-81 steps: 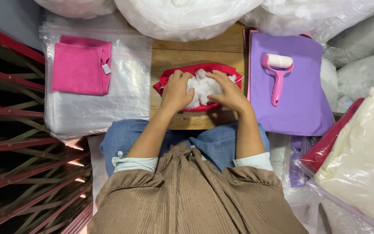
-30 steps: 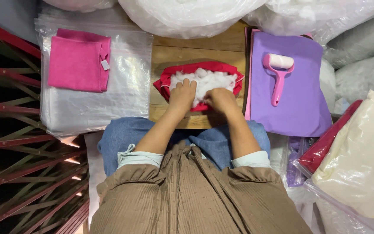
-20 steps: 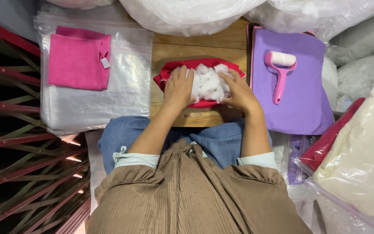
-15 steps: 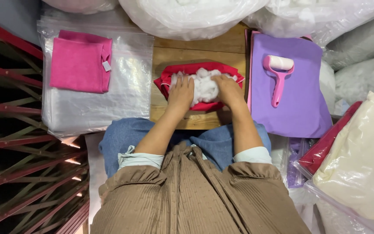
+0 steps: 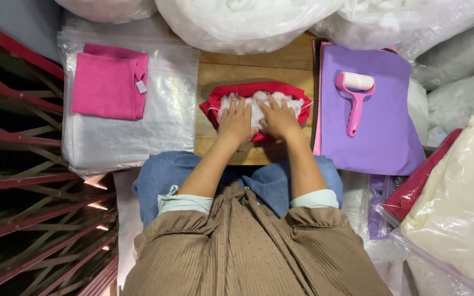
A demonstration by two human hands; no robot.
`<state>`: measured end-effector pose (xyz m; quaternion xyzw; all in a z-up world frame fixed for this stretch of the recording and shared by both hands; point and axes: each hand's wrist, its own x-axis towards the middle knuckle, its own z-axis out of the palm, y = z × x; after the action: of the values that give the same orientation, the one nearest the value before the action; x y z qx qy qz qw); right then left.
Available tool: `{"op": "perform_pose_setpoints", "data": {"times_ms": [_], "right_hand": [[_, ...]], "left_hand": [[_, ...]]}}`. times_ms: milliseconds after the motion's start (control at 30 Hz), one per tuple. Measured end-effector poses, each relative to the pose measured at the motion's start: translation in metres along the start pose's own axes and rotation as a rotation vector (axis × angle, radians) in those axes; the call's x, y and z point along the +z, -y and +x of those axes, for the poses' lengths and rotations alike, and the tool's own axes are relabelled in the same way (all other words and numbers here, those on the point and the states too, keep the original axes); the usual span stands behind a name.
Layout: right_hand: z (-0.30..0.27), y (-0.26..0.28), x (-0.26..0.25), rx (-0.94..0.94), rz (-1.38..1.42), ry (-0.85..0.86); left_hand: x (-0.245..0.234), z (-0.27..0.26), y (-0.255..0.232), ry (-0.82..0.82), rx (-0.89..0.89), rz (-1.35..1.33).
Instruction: Stuffing a red fabric pouch with white fiberfill material taken from large storage bags.
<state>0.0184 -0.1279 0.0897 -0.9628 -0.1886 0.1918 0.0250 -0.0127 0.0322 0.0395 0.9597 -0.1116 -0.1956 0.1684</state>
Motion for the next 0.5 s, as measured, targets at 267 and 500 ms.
{"op": "perform_pose_setpoints", "data": {"times_ms": [267, 500], "right_hand": [[-0.032, 0.015, -0.108, -0.114, 0.167, -0.664], [0.111, 0.026, -0.21, -0.14, -0.078, -0.859]], "left_hand": [[-0.142, -0.038, -0.033, -0.68, 0.273, -0.094], [-0.247, 0.127, 0.013, -1.048, 0.003, 0.071]]}}
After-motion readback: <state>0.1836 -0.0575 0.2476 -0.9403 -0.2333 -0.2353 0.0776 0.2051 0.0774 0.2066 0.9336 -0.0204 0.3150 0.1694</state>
